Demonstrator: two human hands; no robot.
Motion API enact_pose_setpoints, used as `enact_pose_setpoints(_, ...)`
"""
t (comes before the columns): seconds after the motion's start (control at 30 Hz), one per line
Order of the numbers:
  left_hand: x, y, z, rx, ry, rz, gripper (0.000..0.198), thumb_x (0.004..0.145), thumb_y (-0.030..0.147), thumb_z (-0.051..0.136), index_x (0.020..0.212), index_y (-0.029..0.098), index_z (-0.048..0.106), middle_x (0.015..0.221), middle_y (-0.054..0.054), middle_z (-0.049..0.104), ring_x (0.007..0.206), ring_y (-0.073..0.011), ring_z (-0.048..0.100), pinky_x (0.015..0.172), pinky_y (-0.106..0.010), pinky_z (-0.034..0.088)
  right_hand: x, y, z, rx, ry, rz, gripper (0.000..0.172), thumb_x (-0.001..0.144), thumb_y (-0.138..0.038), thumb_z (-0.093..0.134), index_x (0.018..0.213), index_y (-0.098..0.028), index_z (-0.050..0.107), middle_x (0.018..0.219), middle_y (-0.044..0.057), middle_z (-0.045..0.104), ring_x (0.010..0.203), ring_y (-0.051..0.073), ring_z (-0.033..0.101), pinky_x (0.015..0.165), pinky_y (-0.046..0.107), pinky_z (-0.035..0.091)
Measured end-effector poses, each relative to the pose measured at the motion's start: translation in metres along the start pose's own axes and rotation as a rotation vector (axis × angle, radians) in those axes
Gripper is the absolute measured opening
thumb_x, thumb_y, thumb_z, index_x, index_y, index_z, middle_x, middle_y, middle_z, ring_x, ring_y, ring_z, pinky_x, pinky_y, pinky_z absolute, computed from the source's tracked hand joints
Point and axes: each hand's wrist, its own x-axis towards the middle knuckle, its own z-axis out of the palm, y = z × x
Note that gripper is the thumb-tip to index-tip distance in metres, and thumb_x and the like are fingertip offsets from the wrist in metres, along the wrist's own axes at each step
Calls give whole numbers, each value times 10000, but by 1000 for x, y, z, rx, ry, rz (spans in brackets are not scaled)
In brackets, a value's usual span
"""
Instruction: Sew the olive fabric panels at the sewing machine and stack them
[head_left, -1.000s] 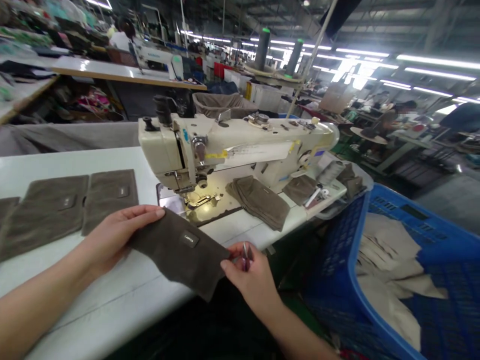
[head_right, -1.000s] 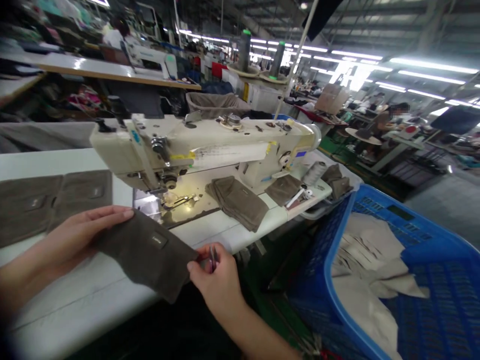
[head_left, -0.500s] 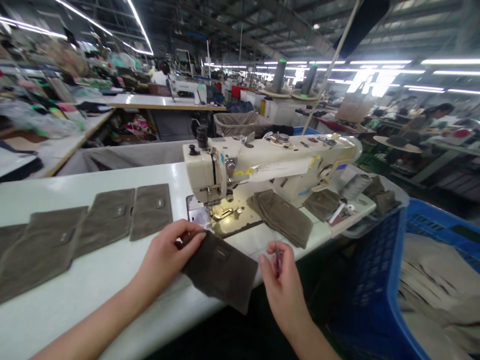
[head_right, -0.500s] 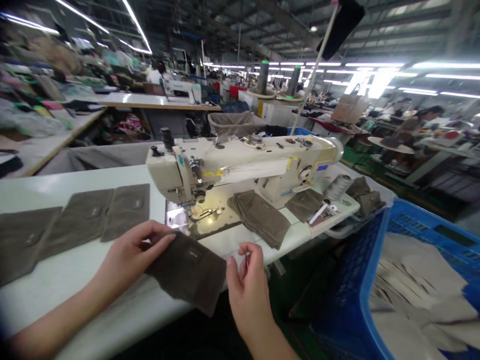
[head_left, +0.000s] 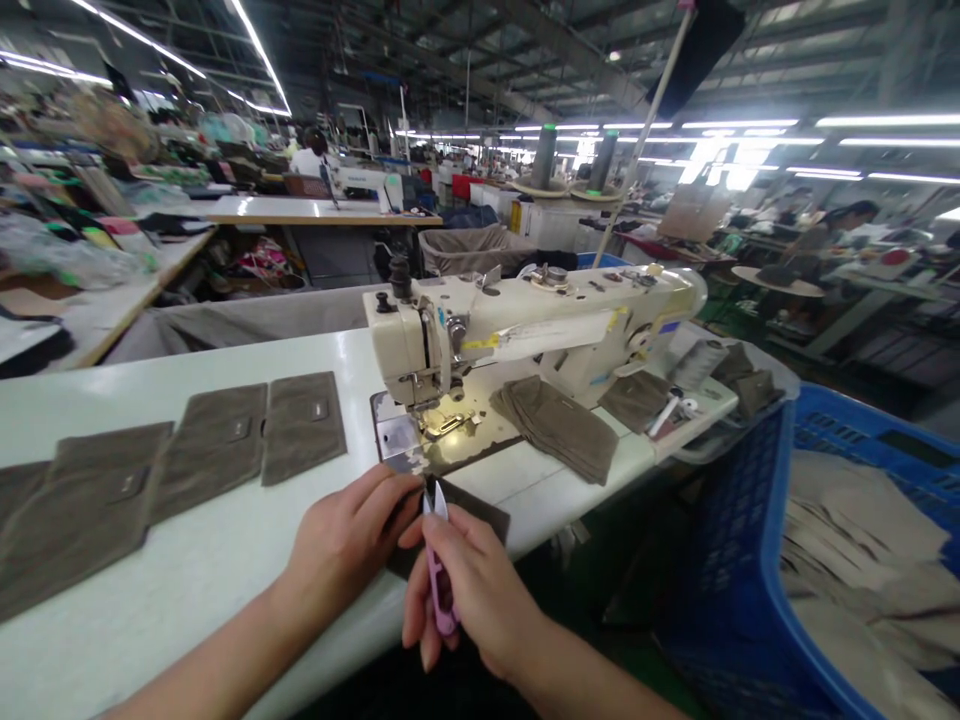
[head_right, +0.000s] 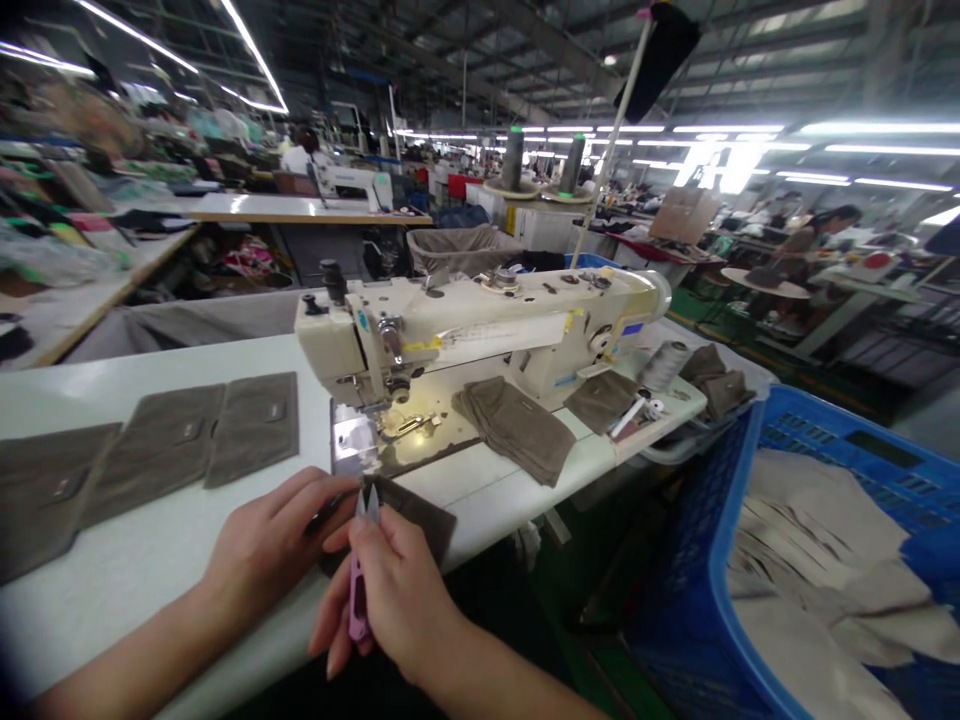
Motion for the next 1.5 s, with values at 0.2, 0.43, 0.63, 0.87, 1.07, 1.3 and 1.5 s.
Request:
enact_pose_setpoints(0.2,1,0,1,51,3,32,295,1044,331,451,963,207,706,777,-20,699,593,-122,665,522,-202,460,-1,2,-1,14,8,9,466,949,-648,437,991,-189,510,425,-69,570,268,97,438,320,158,235)
enact_pose_setpoints(0.43,1,-1,1,108,58,149,301,1068,295,409,987,168,669,776,-21,679,561,-122,651,480,-209,440,1,4,-3,19,-13,20,438,931,-626,446,994,-196,497,428,-55,588,261,104,443,299,160,242)
enact_pose_setpoints(0.63,-4,-6,3,140,44,206,243,1062,261,420,1068,154,638,806,-36,673,583,-138,653,487,-221,441,1,0,-3,43,-8,40,378,920,-577,449,976,-205,488,415,-55,584,256,103,432,290,157,240)
enact_pose_setpoints(0.87,-14,-17,12,148,20,261,296,1063,231,340,1195,152,593,877,-63,677,670,-167,671,563,-237,504,3,0,1,135,26,50,428,893,-618,484,951,-195,514,434,-45,597,255,93,414,284,165,212)
enact_pose_setpoints(1.07,-15,-15,15,120,9,229,306,1056,234,321,1205,169,579,873,-56,663,648,-161,660,573,-237,519,6,9,17,186,156,20,507,844,-714,506,906,-211,480,429,-63,573,266,78,398,278,156,215)
enact_pose_setpoints(1.3,-10,-11,12,91,12,170,248,1041,268,397,1126,187,615,839,-39,669,597,-150,651,531,-228,497,8,19,27,31,255,-90,696,772,-925,442,861,-234,435,433,-85,541,264,70,385,286,163,287)
enact_pose_setpoints(1.5,0,-3,6,-85,3,32,204,984,257,488,970,213,687,767,-3,678,606,-136,660,543,-208,493,8,28,23,-100,272,-165,653,852,-887,384,849,-236,429,444,-92,517,272,62,373,289,151,275)
